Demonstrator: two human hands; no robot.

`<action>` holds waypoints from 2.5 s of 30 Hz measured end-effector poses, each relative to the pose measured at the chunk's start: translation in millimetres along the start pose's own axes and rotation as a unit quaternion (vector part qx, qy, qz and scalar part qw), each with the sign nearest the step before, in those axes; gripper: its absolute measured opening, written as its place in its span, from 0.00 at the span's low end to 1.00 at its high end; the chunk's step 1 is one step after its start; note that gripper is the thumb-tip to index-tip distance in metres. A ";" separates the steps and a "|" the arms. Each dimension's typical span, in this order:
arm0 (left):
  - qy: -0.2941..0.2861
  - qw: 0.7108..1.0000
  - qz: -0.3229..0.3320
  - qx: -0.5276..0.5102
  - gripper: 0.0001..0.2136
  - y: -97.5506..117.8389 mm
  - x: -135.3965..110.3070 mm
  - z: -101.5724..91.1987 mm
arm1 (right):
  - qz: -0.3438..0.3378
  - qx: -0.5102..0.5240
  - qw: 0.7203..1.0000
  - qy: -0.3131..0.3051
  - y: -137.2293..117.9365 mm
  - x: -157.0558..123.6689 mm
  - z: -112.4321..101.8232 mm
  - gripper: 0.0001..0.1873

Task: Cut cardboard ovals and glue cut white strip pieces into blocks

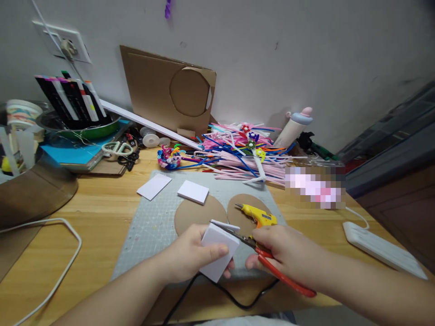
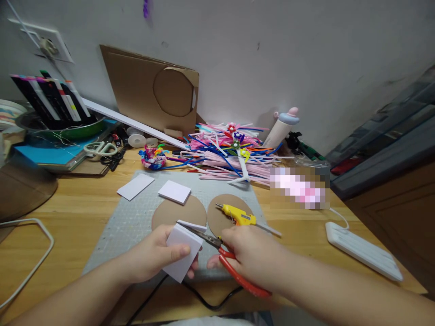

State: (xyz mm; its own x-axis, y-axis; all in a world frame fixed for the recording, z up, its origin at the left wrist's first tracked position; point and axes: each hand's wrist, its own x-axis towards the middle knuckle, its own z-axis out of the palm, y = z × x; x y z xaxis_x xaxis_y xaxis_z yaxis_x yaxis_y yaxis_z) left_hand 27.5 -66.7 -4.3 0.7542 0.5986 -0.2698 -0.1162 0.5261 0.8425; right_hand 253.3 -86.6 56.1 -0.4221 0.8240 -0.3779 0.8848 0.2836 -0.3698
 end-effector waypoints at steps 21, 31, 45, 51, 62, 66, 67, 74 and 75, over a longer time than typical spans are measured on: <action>0.012 0.999 -0.031 0.033 0.18 1.1 1.9 -1.3 | -0.011 0.026 0.999 0.034 -1.7 17.8 -1.2 0.18; 0.082 0.908 0.093 0.401 0.09 12.8 -1.5 -6.9 | 0.162 -0.175 0.968 0.075 98.6 47.0 -45.1 0.08; 0.091 0.918 0.199 0.331 0.10 7.8 10.7 -12.8 | -0.134 0.168 0.965 0.150 -5.0 50.8 -5.9 0.12; 0.143 0.944 0.182 0.233 0.12 -7.5 16.8 -10.0 | -0.190 0.210 0.923 0.261 -20.6 45.4 27.5 0.07; 0.253 0.801 0.216 0.498 0.17 32.7 40.0 -36.1 | -0.193 0.167 0.928 0.273 -13.1 41.0 46.8 0.07; 0.143 0.738 0.196 0.630 0.05 50.1 68.9 -44.2 | -0.205 0.165 0.919 0.292 -11.2 43.0 51.4 0.07; 0.116 0.722 0.191 0.655 0.06 51.4 75.6 -46.1 | -0.207 0.163 0.918 0.297 -11.2 43.2 52.0 0.07; 0.065 0.646 0.152 0.745 0.04 57.2 86.3 -46.4 | -0.210 0.157 0.918 0.299 -11.6 42.2 50.4 0.06; 0.085 0.640 0.147 0.750 0.03 60.0 77.7 -45.5 | -0.208 0.157 0.919 0.297 -10.7 42.3 50.2 0.06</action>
State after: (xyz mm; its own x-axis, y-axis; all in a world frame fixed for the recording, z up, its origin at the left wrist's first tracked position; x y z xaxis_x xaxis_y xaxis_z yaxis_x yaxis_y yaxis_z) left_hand 49.7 38.8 4.1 0.7458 0.6631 0.0637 0.6102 -0.7184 0.3342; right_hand 216.0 -79.4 1.5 -0.4461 0.8253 0.3461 0.5313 0.5554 -0.6397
